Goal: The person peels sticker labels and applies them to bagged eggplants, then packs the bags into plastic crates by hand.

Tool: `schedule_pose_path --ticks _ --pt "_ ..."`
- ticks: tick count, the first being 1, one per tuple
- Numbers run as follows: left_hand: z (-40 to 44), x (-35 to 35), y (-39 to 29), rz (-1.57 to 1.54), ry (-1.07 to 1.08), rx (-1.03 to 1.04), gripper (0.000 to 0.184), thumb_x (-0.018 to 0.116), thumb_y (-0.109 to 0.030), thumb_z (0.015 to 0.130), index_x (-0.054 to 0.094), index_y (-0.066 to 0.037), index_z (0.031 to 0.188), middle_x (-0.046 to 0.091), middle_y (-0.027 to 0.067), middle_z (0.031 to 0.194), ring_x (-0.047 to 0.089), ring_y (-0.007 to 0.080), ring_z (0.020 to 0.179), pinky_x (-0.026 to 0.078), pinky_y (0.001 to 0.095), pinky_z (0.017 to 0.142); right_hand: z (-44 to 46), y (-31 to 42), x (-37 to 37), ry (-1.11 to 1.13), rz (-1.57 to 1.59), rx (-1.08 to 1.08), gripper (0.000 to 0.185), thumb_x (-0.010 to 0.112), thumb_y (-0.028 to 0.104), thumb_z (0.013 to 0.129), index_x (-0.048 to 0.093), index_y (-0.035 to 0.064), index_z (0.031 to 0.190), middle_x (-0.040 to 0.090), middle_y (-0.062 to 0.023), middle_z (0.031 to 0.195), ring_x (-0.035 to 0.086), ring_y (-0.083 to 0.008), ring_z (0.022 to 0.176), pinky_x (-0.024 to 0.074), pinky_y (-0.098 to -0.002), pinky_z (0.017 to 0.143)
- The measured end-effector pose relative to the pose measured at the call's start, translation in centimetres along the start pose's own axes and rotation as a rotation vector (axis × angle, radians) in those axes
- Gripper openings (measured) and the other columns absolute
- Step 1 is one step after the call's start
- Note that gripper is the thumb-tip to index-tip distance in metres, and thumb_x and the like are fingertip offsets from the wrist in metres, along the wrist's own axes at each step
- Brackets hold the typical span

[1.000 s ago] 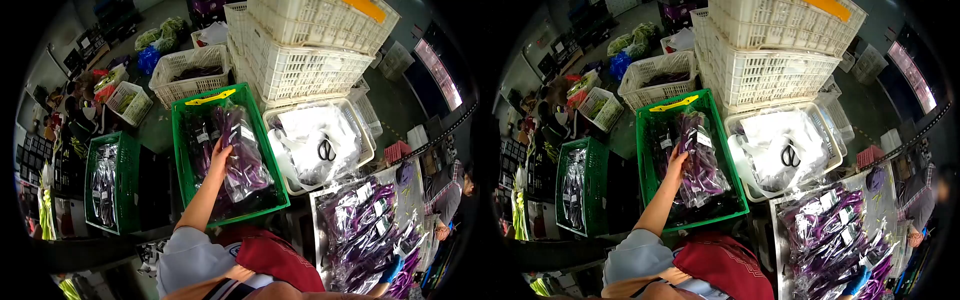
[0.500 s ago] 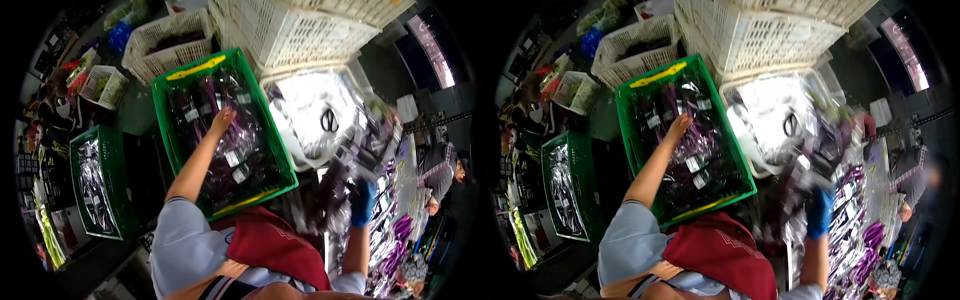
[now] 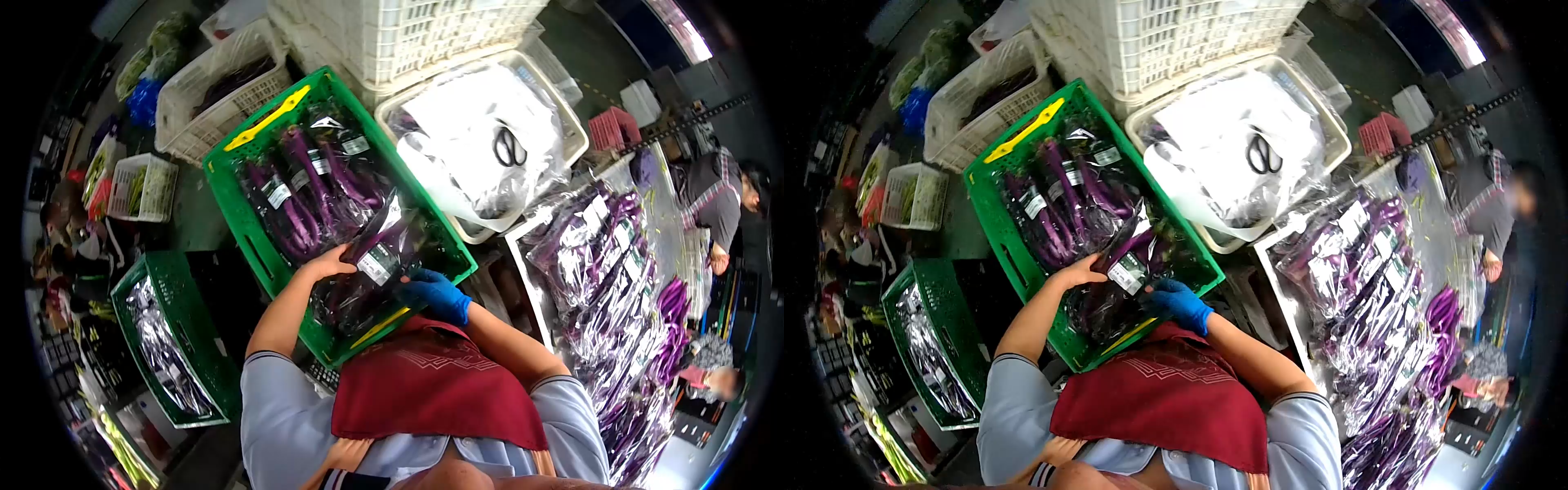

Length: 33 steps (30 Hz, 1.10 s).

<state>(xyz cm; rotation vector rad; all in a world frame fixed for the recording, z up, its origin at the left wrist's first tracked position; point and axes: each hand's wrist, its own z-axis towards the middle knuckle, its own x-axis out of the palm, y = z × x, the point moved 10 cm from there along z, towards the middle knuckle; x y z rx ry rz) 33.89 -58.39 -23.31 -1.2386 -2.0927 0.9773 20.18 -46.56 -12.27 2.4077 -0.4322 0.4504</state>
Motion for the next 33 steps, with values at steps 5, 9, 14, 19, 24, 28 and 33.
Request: schedule_pose_path --ticks 5,9,14,19,24,28,33 --pt "3.2 -1.2 3.5 0.108 0.046 -0.112 0.068 0.065 -0.014 0.067 0.034 0.001 0.125 0.047 0.0103 0.117 0.045 0.0191 0.105 0.035 0.0295 0.090 -5.5 1.7 -5.8 -0.114 0.132 -0.203 0.020 0.056 0.012 0.081 0.052 0.0042 0.099 0.058 -0.0067 0.087 0.056 -0.0151 0.082 0.0456 -0.0262 0.071" --pt "0.8 -1.4 -2.5 0.520 -0.209 0.062 0.059 0.067 -0.020 0.067 0.043 0.001 0.117 0.051 0.0175 0.110 0.051 0.0258 0.098 0.041 0.0366 0.081 -11.1 3.4 -8.7 -0.181 -0.056 -0.344 0.022 0.056 0.014 0.082 0.053 0.0030 0.101 0.058 -0.0040 0.092 0.053 -0.0100 0.084 0.0440 -0.0241 0.074" --pt "-3.0 -1.2 -2.2 0.966 -0.675 0.117 0.045 0.062 -0.026 0.072 0.052 -0.005 0.110 0.051 0.0187 0.107 0.048 0.0356 0.097 0.040 0.0415 0.082 -24.4 12.1 -17.5 -0.608 -0.471 -0.728 0.019 0.053 0.012 0.084 0.056 0.0005 0.099 0.058 -0.0034 0.090 0.053 -0.0103 0.083 0.0439 -0.0243 0.076" --pt "-2.6 3.1 -18.4 0.607 -0.699 0.528 0.021 0.054 -0.013 0.080 0.058 0.000 0.095 0.059 0.0143 0.087 0.058 0.0266 0.078 0.046 0.0318 0.070 -37.4 13.9 -34.2 -1.216 -0.436 -1.050 0.020 0.057 0.011 0.080 0.054 -0.0009 0.096 0.059 -0.0065 0.087 0.053 -0.0119 0.075 0.0440 -0.0260 0.068" --pt "4.8 19.8 -34.3 0.376 -0.189 0.761 0.018 0.053 -0.010 0.080 0.058 0.003 0.091 0.059 0.0125 0.080 0.056 0.0186 0.069 0.044 0.0277 0.064 -41.4 9.5 -38.2 -1.642 -0.855 -0.520 0.037 0.055 0.033 0.078 0.051 -0.0012 0.092 0.056 -0.0227 0.086 0.055 -0.0375 0.078 0.0433 -0.0410 0.068" --pt "13.6 33.4 -40.8 0.730 -0.099 0.762 0.033 0.054 -0.032 0.079 0.061 0.000 0.086 0.061 0.0146 0.073 0.059 0.0295 0.070 0.044 0.0335 0.062 -38.8 7.0 -40.2 -1.544 -0.854 -0.312 0.047 0.053 0.044 0.076 0.052 -0.0023 0.085 0.056 -0.0249 0.083 0.053 -0.0410 0.080 0.0423 -0.0442 0.070" --pt "18.4 41.4 -42.6 1.177 -0.175 0.528 0.057 0.059 -0.052 0.063 0.057 0.000 0.086 0.060 0.0189 0.088 0.058 0.0327 0.081 0.045 0.0398 0.072 -36.7 6.8 -42.7 -1.351 -0.713 -0.283 0.056 0.054 0.050 0.071 0.052 -0.0022 0.091 0.055 -0.0261 0.092 0.054 -0.0391 0.087 0.0427 -0.0422 0.075"
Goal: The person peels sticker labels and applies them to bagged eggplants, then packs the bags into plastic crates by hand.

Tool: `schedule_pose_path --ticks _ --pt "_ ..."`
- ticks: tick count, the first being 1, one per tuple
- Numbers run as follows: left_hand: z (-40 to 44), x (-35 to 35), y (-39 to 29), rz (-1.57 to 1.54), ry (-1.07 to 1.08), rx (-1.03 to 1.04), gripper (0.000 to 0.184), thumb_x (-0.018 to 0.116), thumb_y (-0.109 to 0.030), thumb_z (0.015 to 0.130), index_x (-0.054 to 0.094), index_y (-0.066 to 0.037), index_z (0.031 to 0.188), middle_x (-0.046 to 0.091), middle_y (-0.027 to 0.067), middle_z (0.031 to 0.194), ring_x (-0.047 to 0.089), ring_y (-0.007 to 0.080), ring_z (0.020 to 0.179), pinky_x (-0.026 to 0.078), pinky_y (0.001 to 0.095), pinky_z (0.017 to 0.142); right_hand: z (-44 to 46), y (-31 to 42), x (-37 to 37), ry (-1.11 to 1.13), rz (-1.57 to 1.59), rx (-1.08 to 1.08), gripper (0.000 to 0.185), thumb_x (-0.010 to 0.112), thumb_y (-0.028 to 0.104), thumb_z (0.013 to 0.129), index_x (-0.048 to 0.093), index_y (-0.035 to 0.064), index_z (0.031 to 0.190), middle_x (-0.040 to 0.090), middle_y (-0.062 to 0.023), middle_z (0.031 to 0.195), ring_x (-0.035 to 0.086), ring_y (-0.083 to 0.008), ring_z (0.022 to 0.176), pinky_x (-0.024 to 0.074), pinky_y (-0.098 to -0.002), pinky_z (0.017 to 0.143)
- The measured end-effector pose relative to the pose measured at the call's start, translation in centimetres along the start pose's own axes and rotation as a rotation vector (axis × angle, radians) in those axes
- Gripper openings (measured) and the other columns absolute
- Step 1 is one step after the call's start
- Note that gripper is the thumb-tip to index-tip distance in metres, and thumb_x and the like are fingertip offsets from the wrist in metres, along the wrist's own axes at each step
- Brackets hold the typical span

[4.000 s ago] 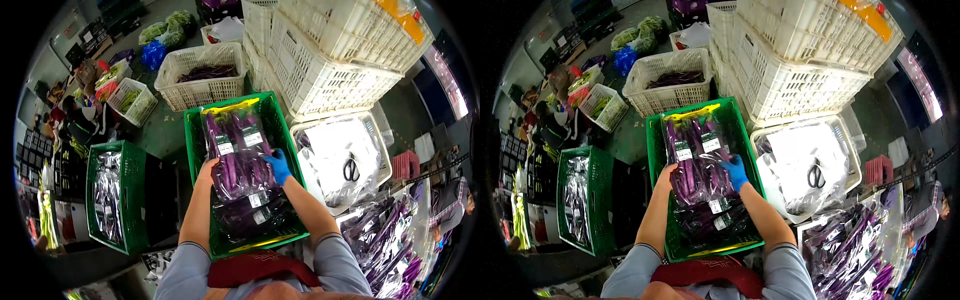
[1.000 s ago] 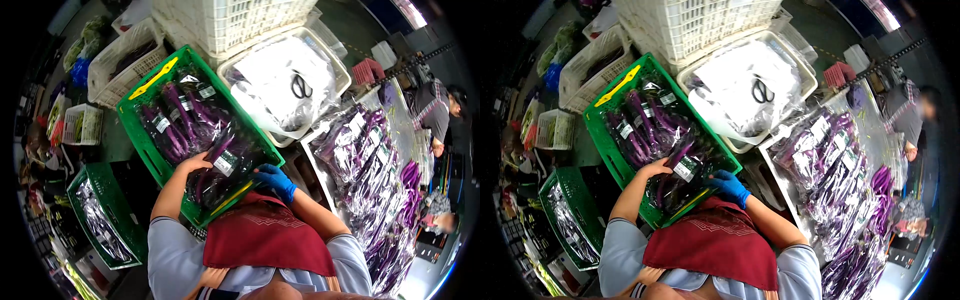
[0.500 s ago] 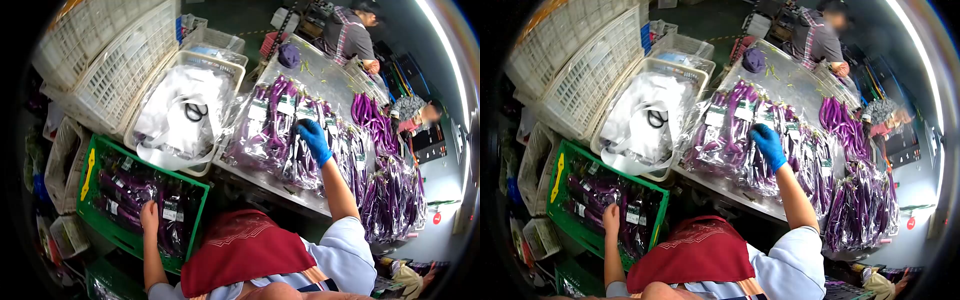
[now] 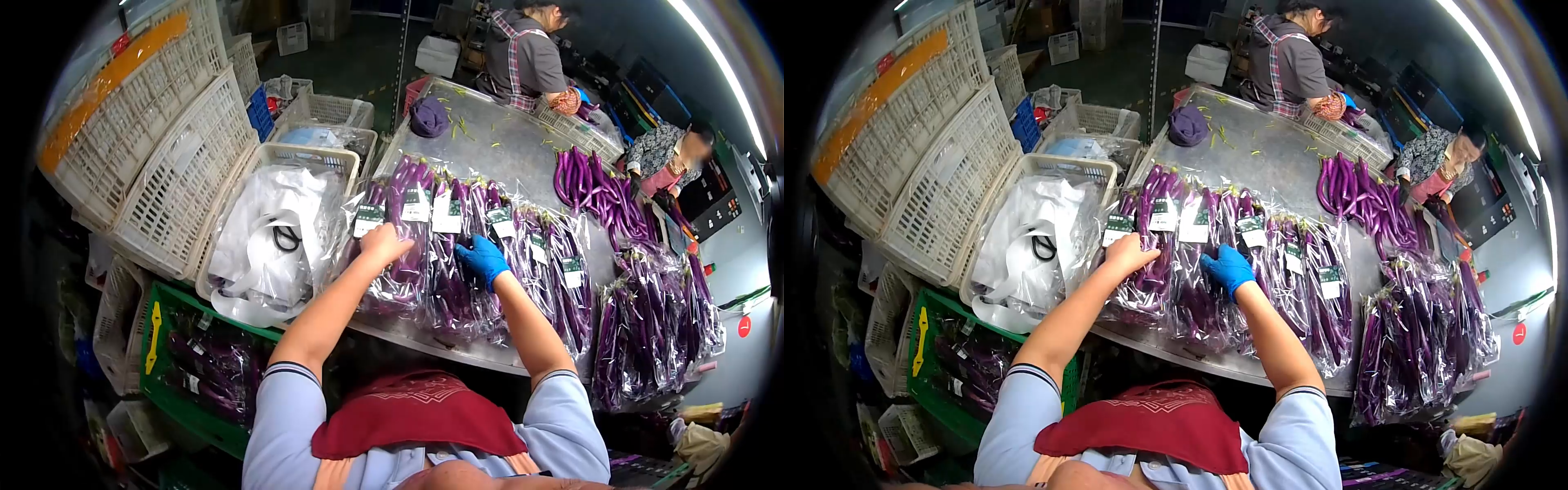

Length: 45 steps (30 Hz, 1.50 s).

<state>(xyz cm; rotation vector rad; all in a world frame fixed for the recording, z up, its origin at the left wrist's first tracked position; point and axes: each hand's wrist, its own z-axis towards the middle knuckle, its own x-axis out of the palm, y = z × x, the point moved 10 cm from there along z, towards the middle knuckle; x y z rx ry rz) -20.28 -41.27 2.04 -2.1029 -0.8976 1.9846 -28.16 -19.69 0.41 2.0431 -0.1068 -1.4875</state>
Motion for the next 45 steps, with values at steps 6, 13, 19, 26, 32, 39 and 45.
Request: schedule_pose_path --ticks 6,13,19,26,32,39,45 --pt "-0.4 -3.1 0.0 -0.139 -0.175 0.000 0.048 0.063 -0.039 0.062 0.057 -0.004 0.093 0.055 0.0222 0.093 0.053 0.0331 0.090 0.044 0.0394 0.079 0.6 -0.8 -0.4 -0.057 0.321 0.060 0.043 0.066 0.030 0.062 0.052 -0.0022 0.087 0.059 -0.0180 0.081 0.058 -0.0270 0.074 0.0449 -0.0356 0.067" --pt "-8.4 -14.7 4.8 -0.466 -0.276 0.077 0.035 0.062 -0.026 0.062 0.058 0.000 0.086 0.060 0.0159 0.078 0.057 0.0258 0.069 0.044 0.0325 0.065 2.2 -1.6 2.0 0.044 0.748 -0.088 0.042 0.057 0.001 0.071 0.038 0.0085 0.108 0.044 0.0002 0.061 0.042 -0.0086 0.047 0.0362 -0.0243 0.039" --pt "-27.2 -23.5 16.1 -0.568 -0.330 0.008 0.034 0.061 -0.021 0.070 0.056 0.002 0.095 0.056 0.0043 0.088 0.050 0.0086 0.082 0.041 0.0240 0.073 0.3 1.3 1.6 0.212 0.788 0.116 0.014 0.057 0.008 0.071 0.049 0.0050 0.082 0.050 -0.0025 0.064 0.049 -0.0122 0.053 0.0392 -0.0244 0.046" --pt "-44.1 -11.3 29.9 -0.704 -0.197 -0.451 0.030 0.062 -0.017 0.066 0.055 -0.001 0.091 0.053 0.0022 0.082 0.050 0.0105 0.077 0.042 0.0262 0.070 0.7 1.2 -0.4 0.135 0.897 -0.108 0.007 0.050 0.012 0.077 0.050 0.0099 0.070 0.046 0.0026 0.060 0.042 -0.0076 0.054 0.0343 -0.0213 0.051" --pt "-45.7 10.8 37.6 -0.673 0.167 -0.429 0.030 0.060 -0.017 0.067 0.052 0.000 0.091 0.058 0.0102 0.078 0.055 0.0161 0.071 0.044 0.0306 0.063 0.8 -2.6 -7.4 -0.111 0.935 -0.376 0.032 0.044 0.022 0.087 0.053 0.0035 0.111 0.056 -0.0061 0.107 0.050 -0.0154 0.099 0.0400 -0.0302 0.086" --pt "-45.4 11.7 38.1 -0.336 0.532 -0.385 0.035 0.058 -0.027 0.065 0.055 0.000 0.087 0.058 0.0176 0.085 0.056 0.0308 0.079 0.044 0.0380 0.069 -3.5 7.7 -9.7 -0.035 1.055 -0.537 0.037 0.038 0.020 0.088 0.045 0.0002 0.118 0.050 -0.0105 0.116 0.046 -0.0219 0.108 0.0356 -0.0348 0.092" --pt "-46.3 14.4 37.7 -0.205 0.532 -0.470 0.043 0.062 -0.035 0.066 0.056 -0.003 0.094 0.059 0.0177 0.091 0.056 0.0328 0.086 0.045 0.0401 0.075 -2.6 7.2 -7.1 -0.132 1.028 -0.351 0.029 0.043 0.016 0.085 0.053 0.0003 0.108 0.058 -0.0091 0.102 0.053 -0.0169 0.095 0.0398 -0.0283 0.087"
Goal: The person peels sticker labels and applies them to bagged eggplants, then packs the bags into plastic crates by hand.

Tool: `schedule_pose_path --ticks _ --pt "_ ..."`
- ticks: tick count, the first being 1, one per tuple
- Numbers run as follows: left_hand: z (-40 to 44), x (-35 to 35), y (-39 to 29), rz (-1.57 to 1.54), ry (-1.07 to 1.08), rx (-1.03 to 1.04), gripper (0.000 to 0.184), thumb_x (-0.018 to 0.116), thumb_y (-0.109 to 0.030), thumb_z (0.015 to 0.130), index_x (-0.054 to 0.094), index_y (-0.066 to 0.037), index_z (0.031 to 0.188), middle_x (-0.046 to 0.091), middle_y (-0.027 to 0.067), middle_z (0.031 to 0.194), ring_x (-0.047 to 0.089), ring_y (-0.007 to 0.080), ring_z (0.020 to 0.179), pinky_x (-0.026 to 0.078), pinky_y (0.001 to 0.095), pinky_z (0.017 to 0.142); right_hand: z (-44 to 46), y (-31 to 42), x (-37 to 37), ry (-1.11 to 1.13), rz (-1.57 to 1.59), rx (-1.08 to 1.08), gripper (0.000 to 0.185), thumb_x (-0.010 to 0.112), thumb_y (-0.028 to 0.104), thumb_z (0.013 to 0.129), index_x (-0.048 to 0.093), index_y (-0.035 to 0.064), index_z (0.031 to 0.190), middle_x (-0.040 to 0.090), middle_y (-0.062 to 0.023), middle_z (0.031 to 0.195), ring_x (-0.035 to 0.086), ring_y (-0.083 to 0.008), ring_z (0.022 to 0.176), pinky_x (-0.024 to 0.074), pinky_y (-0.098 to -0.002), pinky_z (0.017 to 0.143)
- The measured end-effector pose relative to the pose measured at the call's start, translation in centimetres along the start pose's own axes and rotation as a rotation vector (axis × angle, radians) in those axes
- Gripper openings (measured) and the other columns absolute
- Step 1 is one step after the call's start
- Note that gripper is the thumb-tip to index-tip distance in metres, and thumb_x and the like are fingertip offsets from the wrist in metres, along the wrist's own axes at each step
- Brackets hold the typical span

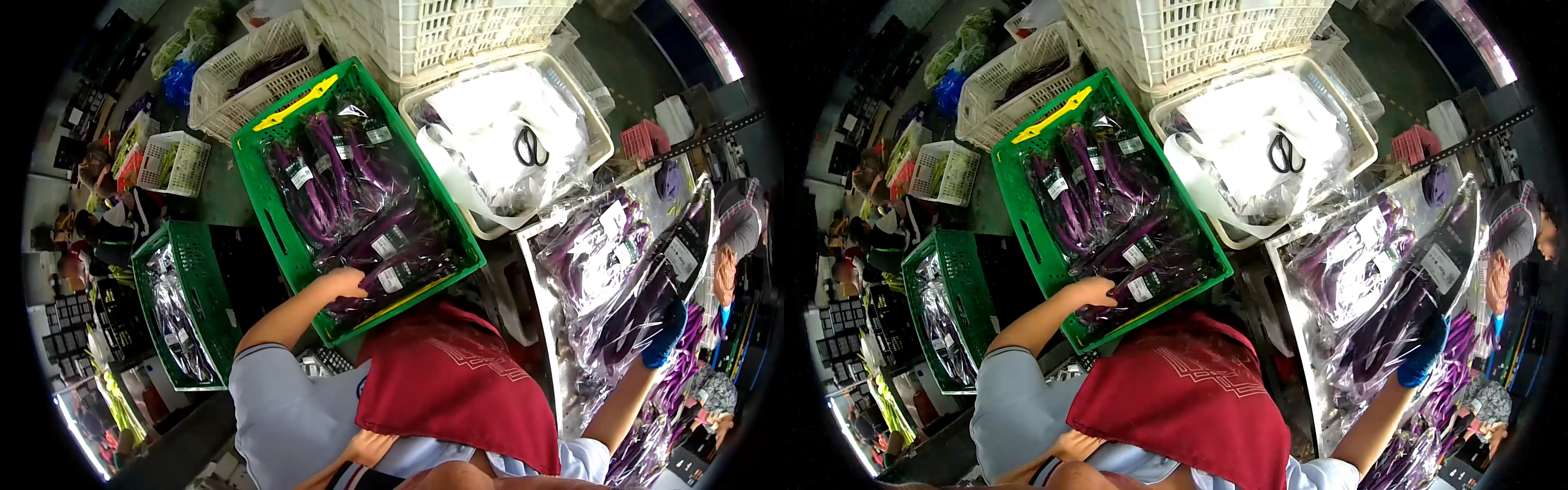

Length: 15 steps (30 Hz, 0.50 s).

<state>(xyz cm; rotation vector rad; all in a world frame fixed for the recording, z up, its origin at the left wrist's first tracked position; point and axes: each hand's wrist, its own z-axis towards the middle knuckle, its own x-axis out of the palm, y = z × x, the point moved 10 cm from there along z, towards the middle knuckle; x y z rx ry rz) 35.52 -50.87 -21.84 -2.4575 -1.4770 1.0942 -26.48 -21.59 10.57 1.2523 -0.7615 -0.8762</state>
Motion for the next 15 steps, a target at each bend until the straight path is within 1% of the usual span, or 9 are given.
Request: schedule_pose_path --ticks 1,3,5,7,9,11,12,14,15 --pt "-1.7 -3.3 -1.6 0.000 -0.001 -0.084 0.038 0.060 -0.031 0.071 0.056 -0.005 0.099 0.058 0.0168 0.094 0.056 0.0316 0.089 0.044 0.0382 0.077 -2.0 1.8 3.8 -0.062 0.017 -0.029 0.028 0.043 0.017 0.085 0.054 -0.0002 0.105 0.058 -0.0080 0.100 0.054 -0.0162 0.093 0.0402 -0.0280 0.086" --pt "-2.7 -9.4 -2.3 -0.047 -0.601 -0.040 0.041 0.057 -0.030 0.075 0.051 -0.006 0.108 0.052 0.0165 0.109 0.050 0.0327 0.098 0.043 0.0389 0.079 -1.0 0.1 5.5 0.068 0.046 0.059 0.028 0.044 0.017 0.085 0.055 -0.0011 0.103 0.058 -0.0058 0.093 0.054 -0.0139 0.084 0.0418 -0.0262 0.079" --pt "-3.0 -10.7 -3.0 0.098 -0.777 -0.052 0.047 0.054 -0.026 0.079 0.042 -0.011 0.121 0.040 0.0142 0.124 0.039 0.0322 0.112 0.039 0.0417 0.084 -0.2 -1.5 8.3 0.084 0.068 0.134 0.029 0.045 0.016 0.084 0.051 -0.0008 0.107 0.055 -0.0024 0.082 0.052 -0.0102 0.072 0.0414 -0.0234 0.068" --pt "1.3 -6.0 0.9 -0.097 -0.621 -0.067 0.057 0.054 -0.027 0.079 0.032 -0.015 0.130 0.031 0.0130 0.133 0.027 0.0302 0.124 0.032 0.0445 0.094 -0.9 -2.2 13.1 -0.025 0.066 0.193 0.037 0.046 0.012 0.083 0.042 0.0007 0.117 0.050 0.0023 0.066 0.047 -0.0049 0.059 0.0391 -0.0193 0.053" --pt "0.1 -6.8 0.5 0.010 -0.578 -0.075 0.053 0.053 -0.026 0.080 0.035 -0.013 0.128 0.033 0.0141 0.132 0.029 0.0311 0.123 0.032 0.0424 0.096 -3.2 -1.0 21.9 0.219 0.043 0.241 0.047 0.047 0.007 0.078 0.035 0.0031 0.123 0.054 -0.0020 0.078 0.051 -0.0092 0.063 0.0407 -0.0213 0.053" --pt "-0.9 -9.2 -0.9 -0.252 -0.570 -0.064 0.051 0.054 -0.026 0.080 0.039 -0.011 0.126 0.037 0.0156 0.128 0.034 0.0324 0.120 0.032 0.0401 0.096 -7.0 0.4 30.6 0.459 0.014 0.286 0.059 0.049 0.001 0.073 0.029 0.0056 0.128 0.058 -0.0064 0.089 0.056 -0.0134 0.067 0.0424 -0.0233 0.052" --pt "-2.6 -12.0 -3.7 -0.455 -0.724 0.177 0.048 0.052 -0.030 0.082 0.043 -0.007 0.123 0.040 0.0169 0.126 0.038 0.0296 0.117 0.033 0.0379 0.095 -8.6 -0.3 34.4 0.550 0.020 0.311 0.060 0.051 0.000 0.072 0.029 0.0059 0.128 0.057 -0.0065 0.095 0.056 -0.0134 0.072 0.0432 -0.0236 0.055" --pt "-3.8 -14.7 -9.0 -1.546 -0.345 0.560 0.082 0.057 -0.050 0.075 0.022 -0.004 0.133 0.033 0.0150 0.131 0.034 0.0216 0.120 0.029 0.0334 0.096 -12.2 -3.5 40.8 0.711 0.076 0.427 0.062 0.054 -0.002 0.070 0.031 0.0059 0.127 0.053 -0.0066 0.106 0.054 -0.0140 0.083 0.0446 -0.0249 0.064" --pt "-4.9 -16.0 -10.9 -1.760 -0.218 0.688 0.100 0.064 -0.055 0.066 0.012 -0.005 0.136 0.032 0.0128 0.132 0.031 0.0208 0.122 0.028 0.0323 0.097 -14.5 -5.1 43.4 0.778 0.126 0.520 0.063 0.056 -0.002 0.069 0.032 0.0057 0.127 0.050 -0.0066 0.110 0.053 -0.0145 0.089 0.0452 -0.0259 0.069"
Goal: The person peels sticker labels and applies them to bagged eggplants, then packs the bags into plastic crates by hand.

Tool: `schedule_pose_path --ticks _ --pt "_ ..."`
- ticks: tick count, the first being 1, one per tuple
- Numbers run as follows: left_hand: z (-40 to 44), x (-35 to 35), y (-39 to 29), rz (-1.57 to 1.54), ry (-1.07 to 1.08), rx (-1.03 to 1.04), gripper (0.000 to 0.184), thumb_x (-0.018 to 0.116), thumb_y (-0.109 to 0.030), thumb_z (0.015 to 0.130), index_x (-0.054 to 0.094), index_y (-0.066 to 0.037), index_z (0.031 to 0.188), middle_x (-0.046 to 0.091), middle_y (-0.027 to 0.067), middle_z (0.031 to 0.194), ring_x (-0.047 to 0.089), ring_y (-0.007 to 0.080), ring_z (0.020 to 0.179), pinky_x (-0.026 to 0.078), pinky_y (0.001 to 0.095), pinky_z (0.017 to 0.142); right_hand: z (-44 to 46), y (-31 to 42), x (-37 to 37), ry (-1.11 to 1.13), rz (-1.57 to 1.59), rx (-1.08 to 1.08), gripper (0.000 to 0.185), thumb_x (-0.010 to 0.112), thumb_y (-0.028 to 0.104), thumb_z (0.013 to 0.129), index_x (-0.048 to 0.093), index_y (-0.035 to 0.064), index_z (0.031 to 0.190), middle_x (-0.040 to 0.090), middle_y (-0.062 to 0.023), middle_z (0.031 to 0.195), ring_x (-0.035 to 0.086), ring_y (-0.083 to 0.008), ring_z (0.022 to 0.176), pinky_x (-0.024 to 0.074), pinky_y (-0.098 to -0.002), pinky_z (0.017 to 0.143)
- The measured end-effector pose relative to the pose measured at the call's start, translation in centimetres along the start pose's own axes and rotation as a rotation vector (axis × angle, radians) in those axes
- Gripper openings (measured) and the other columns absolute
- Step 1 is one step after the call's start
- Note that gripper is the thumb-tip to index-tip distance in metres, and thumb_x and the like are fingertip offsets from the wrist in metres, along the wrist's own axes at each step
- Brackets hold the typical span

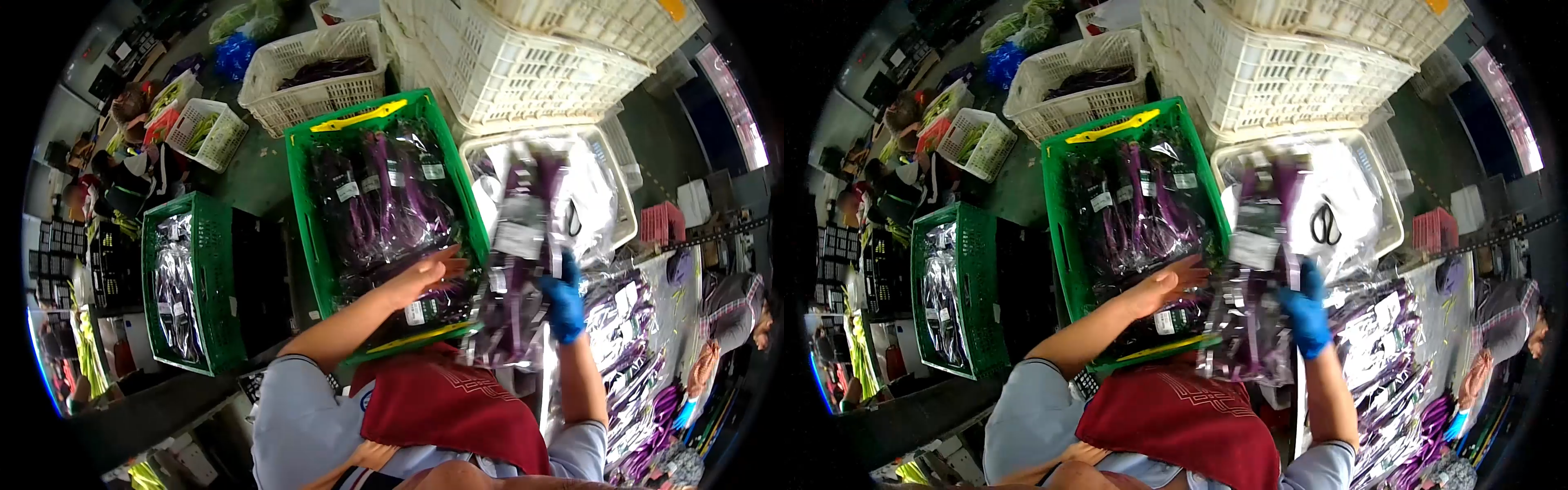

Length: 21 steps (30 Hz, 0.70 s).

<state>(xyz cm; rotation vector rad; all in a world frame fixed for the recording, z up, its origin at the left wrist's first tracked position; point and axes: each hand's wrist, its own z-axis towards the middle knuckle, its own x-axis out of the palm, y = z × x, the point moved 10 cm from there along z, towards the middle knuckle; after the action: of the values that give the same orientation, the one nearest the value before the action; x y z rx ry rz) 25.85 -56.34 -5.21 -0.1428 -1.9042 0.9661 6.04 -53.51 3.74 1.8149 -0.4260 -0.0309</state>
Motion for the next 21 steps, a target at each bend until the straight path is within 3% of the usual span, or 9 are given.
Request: schedule_pose_path --ticks 2,4,6,11,14,16,18,20,21 --pt "0.3 1.5 -4.3 0.147 0.000 0.317 0.099 0.070 -0.045 0.065 0.014 -0.004 0.135 0.035 0.0113 0.129 0.034 0.0202 0.119 0.030 0.0323 0.096 1.4 -3.5 5.9 0.106 -0.097 0.143 0.061 0.057 -0.002 0.070 0.032 0.0029 0.126 0.049 -0.0078 0.111 0.051 -0.0161 0.095 0.0434 -0.0265 0.078" --pt "-1.3 -1.8 -5.4 0.124 -0.328 0.235 0.075 0.066 -0.012 0.068 0.025 -0.003 0.130 0.046 0.0111 0.117 0.046 0.0195 0.105 0.037 0.0321 0.090 2.3 -5.4 11.5 0.301 0.032 0.125 0.060 0.060 0.002 0.073 0.031 0.0001 0.126 0.049 -0.0086 0.111 0.049 -0.0151 0.096 0.0418 -0.0255 0.081" --pt "-3.1 -6.3 -3.9 -0.010 -0.491 0.275 0.066 0.063 -0.006 0.069 0.030 -0.002 0.127 0.050 0.0112 0.111 0.050 0.0191 0.100 0.041 0.0307 0.086 2.7 -7.0 13.8 0.317 -0.105 0.139 0.060 0.061 0.006 0.076 0.031 -0.0002 0.127 0.048 -0.0079 0.112 0.048 -0.0129 0.097 0.0399 -0.0249 0.084" --pt "-7.0 -13.2 -6.2 -0.042 -0.683 0.404 0.054 0.060 -0.012 0.073 0.038 -0.003 0.121 0.055 0.0087 0.103 0.056 0.0181 0.089 0.045 0.0305 0.079 3.5 -8.8 16.3 0.498 0.012 -0.046 0.050 0.058 0.004 0.079 0.038 0.0076 0.125 0.049 -0.0001 0.112 0.045 -0.0075 0.090 0.0375 -0.0206 0.082" --pt "-7.8 -19.1 -9.6 -0.056 -0.732 0.536 0.052 0.060 -0.013 0.073 0.039 -0.003 0.120 0.054 0.0081 0.102 0.055 0.0181 0.089 0.045 0.0313 0.079 2.9 -9.3 15.0 0.441 -0.071 0.070 0.033 0.056 0.005 0.081 0.049 0.0033 0.113 0.053 -0.0010 0.102 0.047 -0.0067 0.086 0.0392 -0.0197 0.079" --pt "-8.0 -24.8 -10.6 0.173 -0.772 0.488 0.057 0.060 -0.016 0.074 0.036 -0.003 0.124 0.053 0.0134 0.108 0.055 0.0250 0.094 0.045 0.0348 0.080 2.2 -10.4 12.7 0.425 -0.171 0.143 0.029 0.055 0.007 0.081 0.050 0.0022 0.110 0.055 -0.0017 0.098 0.049 -0.0078 0.085 0.0407 -0.0205 0.078" --pt "-11.0 -28.9 -11.4 0.965 -1.318 0.042 0.063 0.060 -0.021 0.075 0.030 -0.004 0.128 0.045 0.0214 0.119 0.047 0.0327 0.107 0.040 0.0380 0.087 1.3 -11.2 10.0 0.379 -0.149 0.213 0.028 0.054 0.008 0.082 0.051 0.0012 0.109 0.056 -0.0024 0.095 0.051 -0.0089 0.084 0.0420 -0.0212 0.077" --pt "-7.0 -30.8 -9.6 1.453 -1.039 0.139 0.070 0.057 -0.029 0.076 0.022 -0.011 0.134 0.022 0.0248 0.134 0.030 0.0343 0.121 0.031 0.0383 0.097 -0.3 -12.0 7.1 0.294 0.002 0.284 0.028 0.054 0.009 0.083 0.051 0.0003 0.109 0.057 -0.0031 0.093 0.053 -0.0100 0.083 0.0432 -0.0219 0.076" --pt "-6.9 -31.1 -8.4 1.477 -1.082 -0.023 0.068 0.057 -0.030 0.076 0.025 -0.011 0.132 0.019 0.0246 0.135 0.029 0.0354 0.122 0.030 0.0382 0.097 -0.9 -11.4 5.2 0.203 -0.049 0.227 0.025 0.054 0.009 0.082 0.054 0.0008 0.105 0.058 -0.0034 0.092 0.053 -0.0101 0.081 0.0427 -0.0225 0.073"
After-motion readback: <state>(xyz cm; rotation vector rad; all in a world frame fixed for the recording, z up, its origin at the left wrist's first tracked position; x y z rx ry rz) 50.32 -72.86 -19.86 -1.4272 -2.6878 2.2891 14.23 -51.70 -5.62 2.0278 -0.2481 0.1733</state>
